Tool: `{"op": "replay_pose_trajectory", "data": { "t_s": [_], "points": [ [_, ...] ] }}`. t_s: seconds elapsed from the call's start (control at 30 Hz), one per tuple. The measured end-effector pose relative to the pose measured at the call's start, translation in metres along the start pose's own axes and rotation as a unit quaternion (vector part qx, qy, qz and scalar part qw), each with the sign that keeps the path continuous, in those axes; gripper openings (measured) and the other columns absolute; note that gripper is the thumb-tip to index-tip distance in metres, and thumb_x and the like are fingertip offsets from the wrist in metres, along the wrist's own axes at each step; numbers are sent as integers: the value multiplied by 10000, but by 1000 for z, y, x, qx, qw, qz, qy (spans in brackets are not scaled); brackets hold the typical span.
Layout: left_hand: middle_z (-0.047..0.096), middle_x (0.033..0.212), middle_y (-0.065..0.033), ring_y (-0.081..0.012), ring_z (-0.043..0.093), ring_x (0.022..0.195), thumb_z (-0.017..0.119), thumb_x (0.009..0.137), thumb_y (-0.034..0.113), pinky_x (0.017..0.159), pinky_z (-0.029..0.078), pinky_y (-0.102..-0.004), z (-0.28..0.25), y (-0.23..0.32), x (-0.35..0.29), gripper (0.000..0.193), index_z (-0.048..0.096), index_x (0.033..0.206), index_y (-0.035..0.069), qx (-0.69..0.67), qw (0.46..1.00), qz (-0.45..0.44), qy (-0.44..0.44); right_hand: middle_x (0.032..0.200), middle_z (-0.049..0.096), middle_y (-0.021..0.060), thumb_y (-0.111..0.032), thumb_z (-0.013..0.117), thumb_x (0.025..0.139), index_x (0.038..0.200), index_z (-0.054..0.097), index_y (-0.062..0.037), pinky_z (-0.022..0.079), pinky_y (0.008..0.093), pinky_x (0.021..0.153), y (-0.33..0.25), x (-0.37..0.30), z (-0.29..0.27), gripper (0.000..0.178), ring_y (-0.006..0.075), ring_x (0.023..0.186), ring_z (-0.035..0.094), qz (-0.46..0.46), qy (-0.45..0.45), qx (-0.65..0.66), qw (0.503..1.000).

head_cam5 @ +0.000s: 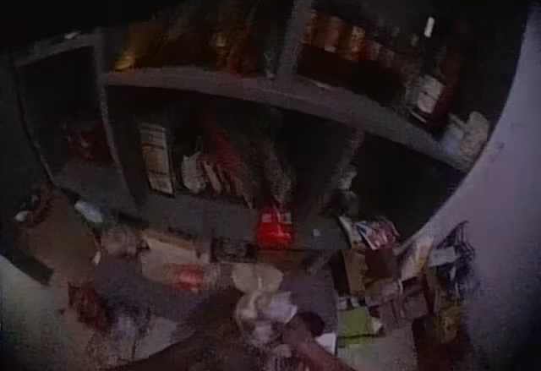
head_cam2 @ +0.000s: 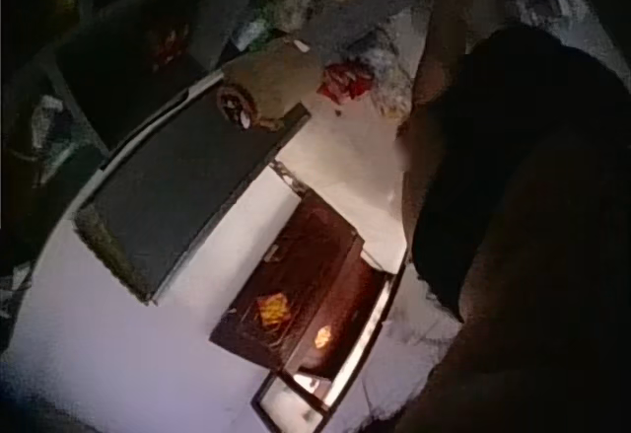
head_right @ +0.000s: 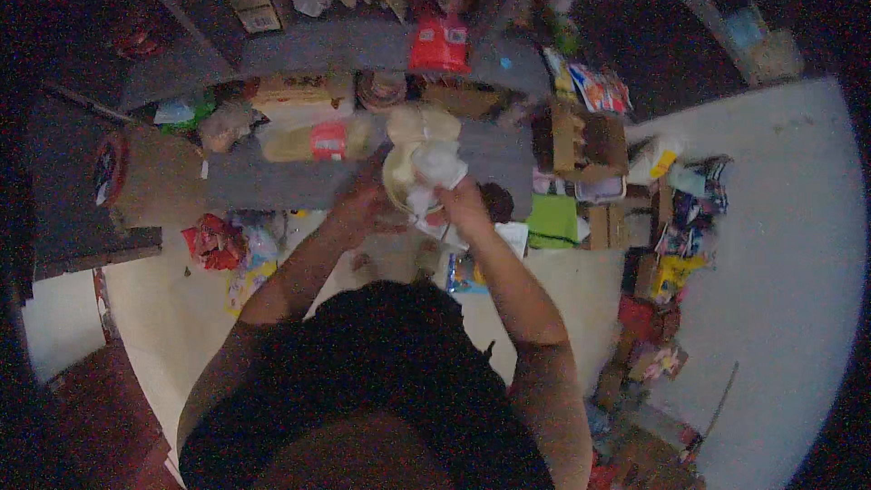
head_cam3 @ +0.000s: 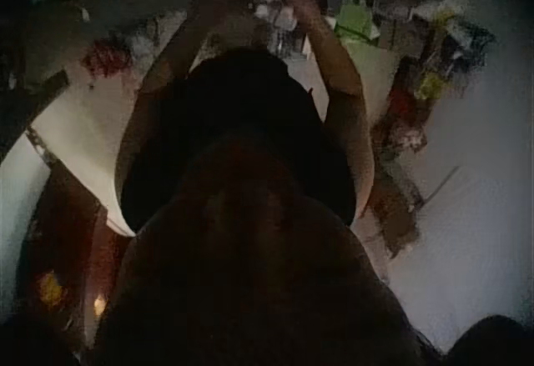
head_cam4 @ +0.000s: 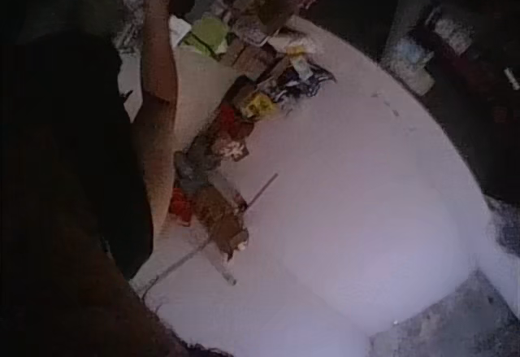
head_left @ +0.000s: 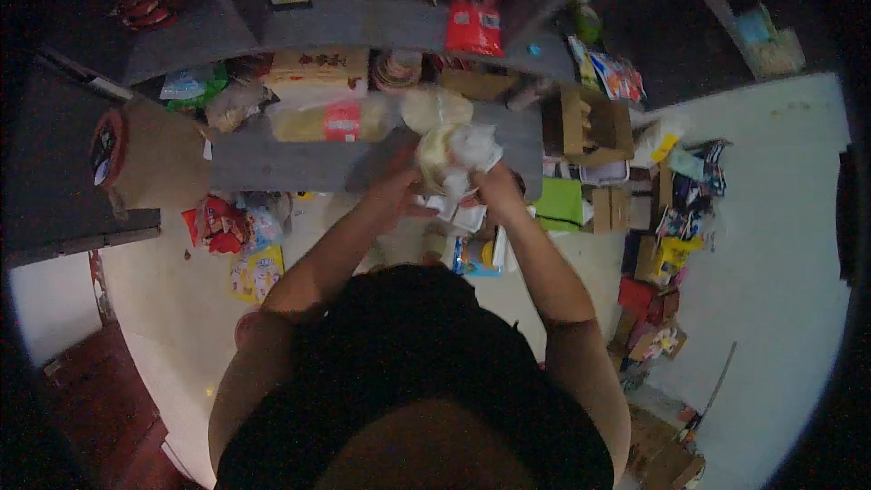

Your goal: The person organizes various items in a cluttered room, picking up packages and containers from the floor and shelves to place them on a metal shelf. The person also handles a roll of tape and a small white bottle, and briefly washes a dark object in a pink basin.

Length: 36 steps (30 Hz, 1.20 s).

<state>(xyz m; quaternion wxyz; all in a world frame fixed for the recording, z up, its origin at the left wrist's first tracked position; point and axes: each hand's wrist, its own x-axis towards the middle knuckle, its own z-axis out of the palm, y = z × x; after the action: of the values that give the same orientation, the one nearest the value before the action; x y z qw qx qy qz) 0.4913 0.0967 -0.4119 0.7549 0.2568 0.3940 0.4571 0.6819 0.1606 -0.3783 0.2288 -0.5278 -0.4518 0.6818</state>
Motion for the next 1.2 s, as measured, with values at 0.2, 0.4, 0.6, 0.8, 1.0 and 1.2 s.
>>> {"op": "replay_pose_trajectory", "data": {
  "t_s": [0.2,0.4,0.6,0.8,1.0,1.2],
  "points": [
    [377,1292,-107,-280,434,1135,672,756,215,827,488,-497,-44,2,-15,779,189,1367,193,-81,991,-49,99,1116,496,110,-12,418,830,1295,283,-66,555,334,566,56,65,44,487,265,892,583,26,-114,-84,990],
    [387,1283,-104,-295,450,1121,627,797,242,834,470,-481,-108,-56,13,709,201,1360,184,-85,972,28,217,1278,377,99,-88,439,870,1393,114,-191,534,362,669,118,132,63,624,238,1023,509,-10,-224,6,974],
    [402,1268,-94,-263,489,1073,513,829,134,699,524,-418,-184,-151,34,637,179,1361,241,59,965,155,202,1308,361,135,-278,463,858,1405,93,-201,534,355,664,100,175,69,665,253,925,573,142,-341,-86,925],
    [402,1256,-109,-271,525,1022,447,845,57,705,538,-407,-171,-138,69,597,180,1345,243,-150,950,33,274,1133,498,130,-461,521,834,1264,347,-74,505,403,731,141,297,11,604,273,898,585,69,-152,7,986],
    [375,1263,-109,-288,515,1028,482,852,118,711,537,-418,-219,-235,101,596,164,1336,257,-25,954,175,243,1093,514,106,-307,559,838,1252,370,-73,458,368,846,99,380,23,511,227,977,527,-22,-68,126,989],
    [409,1231,-92,-258,527,996,535,854,253,681,529,-404,-200,-210,111,559,222,1317,250,-196,923,50,328,1243,417,143,-280,777,633,1327,237,-28,383,362,944,115,436,36,914,263,1156,414,-400,165,-331,838]
  ]
}}
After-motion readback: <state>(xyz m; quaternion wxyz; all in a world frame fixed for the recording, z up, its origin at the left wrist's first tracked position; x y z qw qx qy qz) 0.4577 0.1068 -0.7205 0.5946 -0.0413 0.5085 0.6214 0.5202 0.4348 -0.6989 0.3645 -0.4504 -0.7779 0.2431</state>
